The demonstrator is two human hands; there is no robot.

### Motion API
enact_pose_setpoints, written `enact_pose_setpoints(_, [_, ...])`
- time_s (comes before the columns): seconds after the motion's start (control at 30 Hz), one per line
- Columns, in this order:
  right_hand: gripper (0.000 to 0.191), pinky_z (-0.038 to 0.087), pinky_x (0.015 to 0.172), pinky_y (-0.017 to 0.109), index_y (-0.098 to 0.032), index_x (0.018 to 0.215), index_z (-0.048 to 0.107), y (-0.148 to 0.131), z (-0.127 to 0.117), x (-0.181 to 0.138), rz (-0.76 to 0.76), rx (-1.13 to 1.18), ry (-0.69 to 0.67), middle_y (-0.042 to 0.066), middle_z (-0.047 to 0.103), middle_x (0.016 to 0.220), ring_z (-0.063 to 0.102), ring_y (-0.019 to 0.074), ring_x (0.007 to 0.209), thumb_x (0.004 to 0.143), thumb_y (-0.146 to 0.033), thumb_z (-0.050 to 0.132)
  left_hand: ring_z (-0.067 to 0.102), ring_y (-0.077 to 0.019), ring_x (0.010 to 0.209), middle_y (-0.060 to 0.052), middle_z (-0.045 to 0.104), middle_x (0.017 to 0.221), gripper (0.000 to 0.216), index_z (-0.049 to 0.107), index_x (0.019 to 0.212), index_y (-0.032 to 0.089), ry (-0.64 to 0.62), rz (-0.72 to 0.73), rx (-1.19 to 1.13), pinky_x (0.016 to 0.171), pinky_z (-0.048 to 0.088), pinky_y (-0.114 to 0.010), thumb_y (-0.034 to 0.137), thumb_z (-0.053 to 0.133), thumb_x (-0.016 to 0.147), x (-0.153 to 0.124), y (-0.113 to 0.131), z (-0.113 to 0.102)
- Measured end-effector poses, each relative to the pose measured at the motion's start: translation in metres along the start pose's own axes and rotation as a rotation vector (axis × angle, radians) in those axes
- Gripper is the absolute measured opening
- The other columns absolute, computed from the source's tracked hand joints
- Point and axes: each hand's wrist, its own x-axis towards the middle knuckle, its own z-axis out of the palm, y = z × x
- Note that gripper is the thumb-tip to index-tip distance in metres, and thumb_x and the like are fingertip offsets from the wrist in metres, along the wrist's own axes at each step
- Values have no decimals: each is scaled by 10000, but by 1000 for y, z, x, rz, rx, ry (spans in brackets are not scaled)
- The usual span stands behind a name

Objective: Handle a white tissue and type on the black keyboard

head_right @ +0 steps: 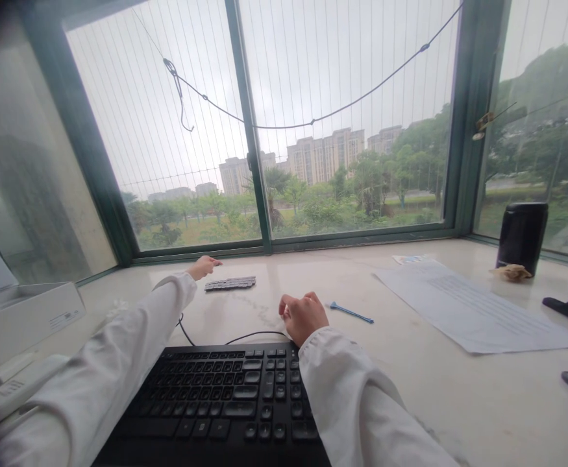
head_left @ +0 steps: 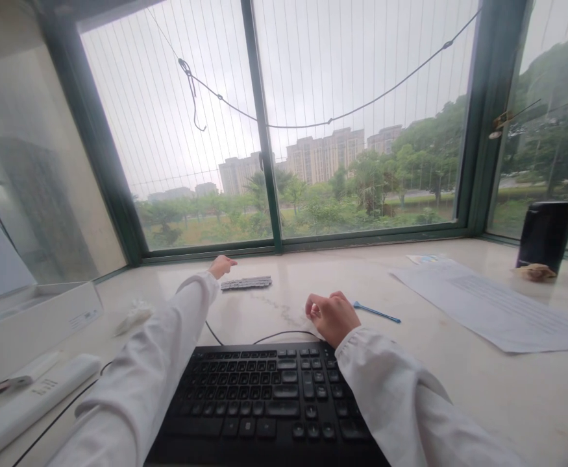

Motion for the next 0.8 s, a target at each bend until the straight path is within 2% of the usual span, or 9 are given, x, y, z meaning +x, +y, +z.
enact_pose_setpoints(0.13, [115,379,865,312,-255,764,679,2,2,2,-23,20,18,-15,725,700,623,159,679,783,-166,608,390,-88,433,-22,560,557,360,726,1084,106,16,76,-129,421,230,-208,373,578,893,-26,17,-6])
enact_pose_setpoints(0.23, [100,393,873,322,-250,752,675,2,4,3,-21,63,44,-19,725,694,642,160,687,769,-170,617,455,-79,490,-70,675,782,330,722,1073,125,14,197,-232,420,274,-191,360,559,909,-54,37,-6])
enact_pose_setpoints(0.3, [57,425,823,304,-248,746,675,4,5,4,17,145,56,-15,727,702,657,165,709,761,-211,634,500,-74,540,-88,701,969,292,723,1057,149,-1,298,-291,444,339,-182,332,544,918,-78,52,-4])
enact_pose_setpoints(0.37, [36,456,746,278,-250,747,676,8,5,6,108,278,57,-10,732,723,671,167,724,747,-281,660,568,-91,639,-92,696,1066,267,729,1030,164,-29,395,-337,488,408,-174,322,546,916,-105,68,0])
enact_pose_setpoints(0.43, [100,479,736,277,-253,749,681,14,5,10,243,416,66,-9,737,728,687,176,751,714,-345,701,604,-114,700,-100,702,1055,261,733,1003,159,-70,483,-381,488,433,-170,315,546,911,-134,82,5])
enact_pose_setpoints(0.53, [260,514,731,301,-250,864,710,25,5,17,422,681,110,8,740,698,699,199,751,653,-391,767,588,-101,605,-127,705,1018,277,721,1013,129,-175,621,-514,414,401,-164,312,542,909,-176,98,12])
enact_pose_setpoints(0.6, [371,539,714,302,-220,935,712,30,4,21,436,981,142,39,756,762,705,204,767,626,-406,799,549,-61,531,-119,704,1028,245,716,1017,134,-178,635,-577,397,384,-149,289,574,891,-200,103,17])
enact_pose_setpoints(0.67, [395,552,697,297,-188,913,711,30,4,25,456,1230,185,56,760,797,703,201,764,604,-406,825,496,-22,461,-112,703,1047,223,711,1021,138,-150,604,-619,394,385,-146,267,614,867,-219,104,24])
enact_pose_setpoints(0.8, [371,549,637,264,-185,862,708,17,-1,24,535,1480,200,38,753,804,691,175,736,578,-369,860,437,1,378,-96,704,1068,216,709,1018,149,-109,557,-641,373,388,-163,267,618,862,-243,96,41])
